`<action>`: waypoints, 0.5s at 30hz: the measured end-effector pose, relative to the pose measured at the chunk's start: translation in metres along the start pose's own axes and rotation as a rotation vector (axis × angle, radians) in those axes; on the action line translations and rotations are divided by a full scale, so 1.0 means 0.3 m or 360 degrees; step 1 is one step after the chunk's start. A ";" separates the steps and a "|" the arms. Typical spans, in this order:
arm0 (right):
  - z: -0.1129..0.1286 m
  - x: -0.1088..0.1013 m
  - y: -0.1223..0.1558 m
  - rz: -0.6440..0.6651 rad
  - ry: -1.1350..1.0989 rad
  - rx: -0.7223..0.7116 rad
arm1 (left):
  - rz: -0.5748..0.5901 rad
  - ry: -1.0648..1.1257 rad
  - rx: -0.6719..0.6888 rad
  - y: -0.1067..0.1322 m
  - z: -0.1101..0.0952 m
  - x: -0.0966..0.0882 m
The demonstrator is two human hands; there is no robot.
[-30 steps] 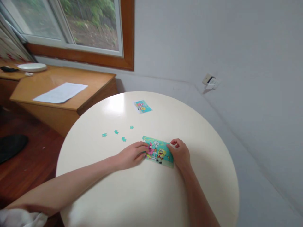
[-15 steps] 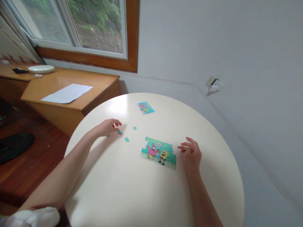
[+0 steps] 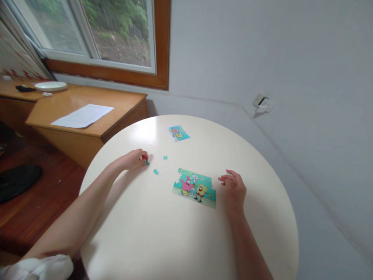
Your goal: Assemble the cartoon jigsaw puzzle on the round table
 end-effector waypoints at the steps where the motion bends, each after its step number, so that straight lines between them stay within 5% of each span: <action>1: 0.002 0.003 0.002 0.0021 -0.0020 0.0013 | -0.0003 -0.0001 -0.0002 0.002 -0.002 -0.001; 15: -0.026 0.014 -0.008 0.0064 -0.0070 -0.0045 | -0.0065 0.0171 0.0087 0.001 -0.007 -0.008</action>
Point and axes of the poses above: each hand's wrist, its own y-axis away from the middle knuckle, its own x-axis out of the palm, z = x × y, the point moved 4 cm from there along -y, towards the middle knuckle, and after that the axes turned 7 degrees about z, right-handed, at the moved point
